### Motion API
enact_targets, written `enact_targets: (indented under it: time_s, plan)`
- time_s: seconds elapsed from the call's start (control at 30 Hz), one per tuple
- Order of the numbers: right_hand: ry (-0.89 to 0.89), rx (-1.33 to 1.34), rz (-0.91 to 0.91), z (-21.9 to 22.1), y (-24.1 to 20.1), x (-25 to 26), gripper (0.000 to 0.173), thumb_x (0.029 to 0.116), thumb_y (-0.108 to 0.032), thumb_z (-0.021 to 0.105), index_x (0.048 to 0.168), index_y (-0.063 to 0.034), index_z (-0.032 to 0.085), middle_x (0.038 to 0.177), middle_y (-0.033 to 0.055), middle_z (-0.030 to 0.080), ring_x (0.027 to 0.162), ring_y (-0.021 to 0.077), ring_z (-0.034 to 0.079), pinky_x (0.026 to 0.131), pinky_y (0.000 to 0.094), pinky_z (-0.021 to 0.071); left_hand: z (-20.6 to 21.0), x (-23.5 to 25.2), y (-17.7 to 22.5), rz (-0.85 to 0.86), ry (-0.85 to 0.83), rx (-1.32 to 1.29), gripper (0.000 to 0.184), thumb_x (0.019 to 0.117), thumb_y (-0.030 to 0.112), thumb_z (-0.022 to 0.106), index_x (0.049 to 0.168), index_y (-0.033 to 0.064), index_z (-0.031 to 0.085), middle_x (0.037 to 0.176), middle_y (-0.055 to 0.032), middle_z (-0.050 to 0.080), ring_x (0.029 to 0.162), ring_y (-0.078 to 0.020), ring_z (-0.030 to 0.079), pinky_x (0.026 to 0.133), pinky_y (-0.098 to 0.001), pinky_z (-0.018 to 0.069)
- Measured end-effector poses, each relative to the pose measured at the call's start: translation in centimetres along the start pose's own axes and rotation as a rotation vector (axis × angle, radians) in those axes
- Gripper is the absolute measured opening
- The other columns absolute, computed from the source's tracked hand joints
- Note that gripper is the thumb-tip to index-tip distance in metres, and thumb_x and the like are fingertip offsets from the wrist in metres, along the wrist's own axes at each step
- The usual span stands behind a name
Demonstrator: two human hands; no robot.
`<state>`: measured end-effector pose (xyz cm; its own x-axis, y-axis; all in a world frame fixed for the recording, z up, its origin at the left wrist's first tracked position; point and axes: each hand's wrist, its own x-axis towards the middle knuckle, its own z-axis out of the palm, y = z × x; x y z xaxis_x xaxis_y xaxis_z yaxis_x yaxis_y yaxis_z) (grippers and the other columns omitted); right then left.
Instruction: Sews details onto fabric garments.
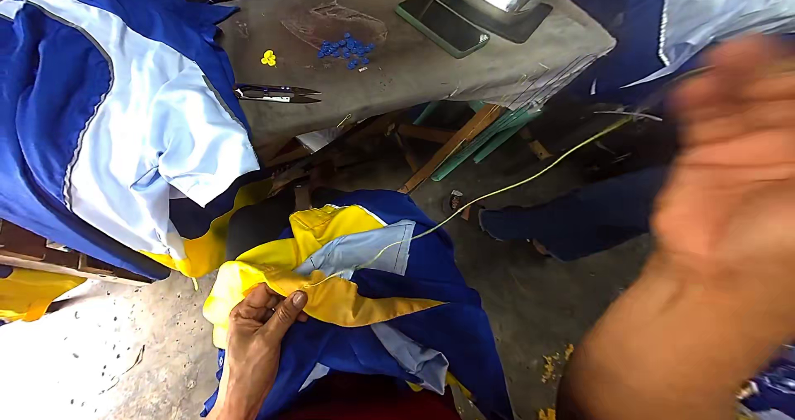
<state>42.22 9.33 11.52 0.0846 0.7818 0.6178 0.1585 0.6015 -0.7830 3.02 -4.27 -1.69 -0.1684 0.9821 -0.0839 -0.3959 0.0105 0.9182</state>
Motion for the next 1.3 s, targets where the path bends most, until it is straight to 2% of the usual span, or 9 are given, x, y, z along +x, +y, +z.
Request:
enact_targets:
  time_s: [0.07,0.1,0.13,0.2,0.27,0.4,0.6,0.8,1.3]
  plan:
    - [-0.133,0.100,0.041,6.1,-1.0,-1.8,0.018,0.1066,-0.023,0.053,0.123,-0.0162,0.056,0.114,0.0004,0.068,0.102,0.0205,0.070,0.087,0.0394,0.0610,0.3,0.1,-0.1,-0.022,0.028,-0.037,0.013,0.0889,0.001,0.075,0.101,-0.0018,0.071,0.086,-0.0141,0.075,0.069,-0.0166,0.072,0.068,-0.0296,0.0628]
    - [-0.227,0.133,0.084,9.2,-1.3,-3.8,0.014,0.1032,-0.024,0.060,0.116,-0.0175,0.061,0.106,-0.0009,0.068,0.089,0.0166,0.069,0.074,0.0353,0.0622,0.3,0.1,-0.2,-0.034,0.038,-0.053,0.013,0.0887,0.001,0.075,0.100,-0.0014,0.070,0.086,-0.0140,0.075,0.070,-0.0165,0.072,0.068,-0.0297,0.0629]
    - [-0.338,0.179,0.135,11.9,-1.3,-6.0,0.011,0.1000,-0.022,0.065,0.109,-0.0153,0.067,0.099,-0.0006,0.069,0.080,0.0127,0.068,0.067,0.0311,0.0617,0.4,0.1,-0.2,-0.041,0.042,-0.072,0.013,0.0886,0.001,0.075,0.100,-0.0009,0.070,0.087,-0.0139,0.075,0.071,-0.0164,0.073,0.069,-0.0300,0.0629]
    - [-0.573,0.255,0.211,16.2,-1.0,-10.2,0.015,0.1011,-0.015,0.063,0.105,-0.0036,0.072,0.096,0.0035,0.069,0.083,0.0076,0.065,0.071,0.0235,0.0573,0.5,0.2,-0.2,-0.055,0.045,-0.104,0.015,0.0888,0.004,0.076,0.102,0.0006,0.071,0.090,-0.0132,0.075,0.076,-0.0157,0.072,0.073,-0.0300,0.0625]
    - [-0.652,0.228,0.251,18.8,-0.4,-13.2,0.015,0.1002,-0.011,0.063,0.103,-0.0001,0.074,0.093,0.0068,0.066,0.083,0.0066,0.063,0.071,0.0190,0.0552,0.5,0.2,0.0,-0.104,0.044,-0.167,0.016,0.0907,0.007,0.075,0.105,0.0009,0.071,0.093,-0.0136,0.074,0.079,-0.0158,0.072,0.076,-0.0310,0.0621]
    - [-0.573,0.125,0.292,20.3,0.2,-15.2,0.012,0.0980,-0.012,0.067,0.101,-0.0032,0.075,0.093,0.0056,0.062,0.078,0.0036,0.060,0.066,0.0150,0.0523,0.8,0.3,0.6,-0.231,0.059,-0.377,0.020,0.0922,0.006,0.070,0.111,-0.0010,0.069,0.102,-0.0194,0.073,0.089,-0.0234,0.074,0.084,-0.0405,0.0625]
    - [-0.542,0.036,0.264,20.3,-0.3,-15.4,0.013,0.0958,-0.012,0.067,0.099,-0.0032,0.075,0.085,0.0032,0.061,0.072,0.0008,0.057,0.062,0.0121,0.0487,0.5,0.0,0.1,-0.270,0.014,-0.591,0.029,0.0888,0.003,0.075,0.116,-0.0031,0.068,0.108,-0.0216,0.072,0.097,-0.0271,0.073,0.089,-0.0442,0.0607]
    - [-0.531,0.047,0.260,20.3,-0.5,-15.4,0.013,0.0953,-0.012,0.067,0.098,-0.0023,0.076,0.082,0.0027,0.060,0.070,-0.0001,0.056,0.061,0.0112,0.0475,0.6,-0.4,0.1,-0.216,-0.011,-0.592,0.024,0.0889,0.001,0.074,0.112,-0.0045,0.070,0.107,-0.0213,0.073,0.098,-0.0264,0.074,0.092,-0.0435,0.0598]
    - [-0.537,0.077,0.288,20.4,-0.8,-15.1,0.012,0.0950,-0.011,0.066,0.096,-0.0017,0.074,0.080,0.0016,0.062,0.070,-0.0003,0.056,0.060,0.0118,0.0463,0.8,-0.5,0.0,-0.192,-0.051,-0.613,0.024,0.0904,0.001,0.072,0.114,-0.0055,0.071,0.110,-0.0216,0.073,0.101,-0.0264,0.073,0.095,-0.0423,0.0588]
